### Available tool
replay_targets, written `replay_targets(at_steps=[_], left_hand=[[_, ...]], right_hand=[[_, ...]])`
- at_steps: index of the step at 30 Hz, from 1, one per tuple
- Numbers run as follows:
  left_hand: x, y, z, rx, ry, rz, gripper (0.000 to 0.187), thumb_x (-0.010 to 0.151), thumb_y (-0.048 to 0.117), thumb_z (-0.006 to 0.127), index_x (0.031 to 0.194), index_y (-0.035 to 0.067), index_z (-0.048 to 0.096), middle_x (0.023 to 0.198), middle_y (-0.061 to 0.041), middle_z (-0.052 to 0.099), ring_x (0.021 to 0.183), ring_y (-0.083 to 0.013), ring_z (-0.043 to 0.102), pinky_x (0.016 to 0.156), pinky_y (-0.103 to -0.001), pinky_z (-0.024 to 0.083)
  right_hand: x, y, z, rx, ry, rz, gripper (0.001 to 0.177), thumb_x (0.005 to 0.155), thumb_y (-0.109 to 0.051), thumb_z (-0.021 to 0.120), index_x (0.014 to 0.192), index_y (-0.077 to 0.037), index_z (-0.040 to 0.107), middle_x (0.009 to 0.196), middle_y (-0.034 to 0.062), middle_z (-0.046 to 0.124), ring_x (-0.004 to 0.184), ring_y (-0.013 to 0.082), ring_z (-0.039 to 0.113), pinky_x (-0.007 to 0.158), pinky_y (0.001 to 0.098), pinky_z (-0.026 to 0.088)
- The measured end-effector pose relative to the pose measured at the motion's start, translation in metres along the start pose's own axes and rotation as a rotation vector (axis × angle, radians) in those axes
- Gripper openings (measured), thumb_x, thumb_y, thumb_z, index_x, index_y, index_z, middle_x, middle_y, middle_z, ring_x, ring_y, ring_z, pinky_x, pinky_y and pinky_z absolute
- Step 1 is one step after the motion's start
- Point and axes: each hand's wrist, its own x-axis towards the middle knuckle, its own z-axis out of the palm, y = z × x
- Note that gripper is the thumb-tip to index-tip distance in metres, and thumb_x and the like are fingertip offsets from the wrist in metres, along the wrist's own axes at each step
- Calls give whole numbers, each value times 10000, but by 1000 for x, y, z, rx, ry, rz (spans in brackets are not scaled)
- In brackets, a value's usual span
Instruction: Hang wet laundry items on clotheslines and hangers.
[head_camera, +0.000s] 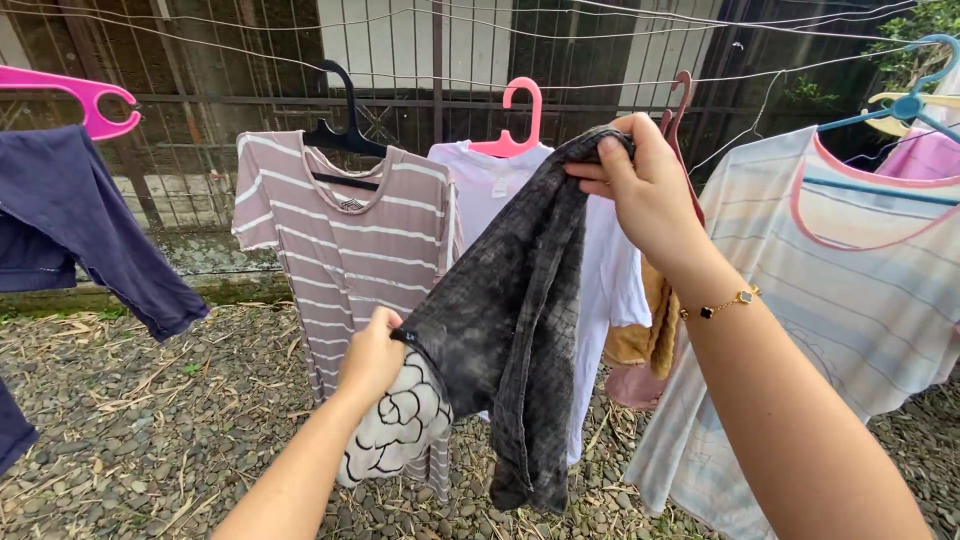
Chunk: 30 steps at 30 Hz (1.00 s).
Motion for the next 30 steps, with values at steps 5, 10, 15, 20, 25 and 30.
replay_targets(at_steps=[5,10,15,20,25,30], left_hand=[[12,104,-114,223,110,409,314,852,279,680,1136,169,602,874,-162,731,848,-388,711,710,-514,530],[41,174,-136,579,54,738,245,756,303,710,982,210,700,857,-71,753,844,-321,728,694,-473,566],[15,268,-55,188,-232,363,638,737,704,722,1080,167,681,654,-124,730,721,-278,756,719,-427,568],[8,330,60,-90,-295,450,763,658,686,776,1094,62,727,862,-138,761,858,-261,755,804,-395,576],[22,357,120,-91,-304,371,758,620,659,800,1097,74,729,988,-110,785,943,-264,753,830,-396,576],[29,348,146,-52,-190,345,746,586,575,871,1112,75,697,1045,-86,762,981,-276,736,841,-406,566]], right_hand=[[-22,-10,-59,-593,107,-319,444,901,-90,689,1280,-8,472,1213,156,583,1118,289,627,937,388,528],[-11,9,-120,-1103,123,-438,602,683,-22,772,1256,-46,588,1157,210,519,1100,398,531,913,458,494],[15,11,-109,-1289,158,-737,172,813,-186,745,918,-76,666,1068,148,540,1084,379,519,909,463,497],[55,22,-106,-1343,241,-770,172,816,-217,740,899,-95,652,1092,143,531,1027,375,506,897,454,482],[81,6,-133,-1381,382,-882,171,799,-218,732,908,-113,652,1148,142,519,1072,411,496,877,443,455],[87,14,-173,-1460,403,-826,201,854,-269,734,908,-98,643,1118,140,525,1039,391,487,894,472,467]])
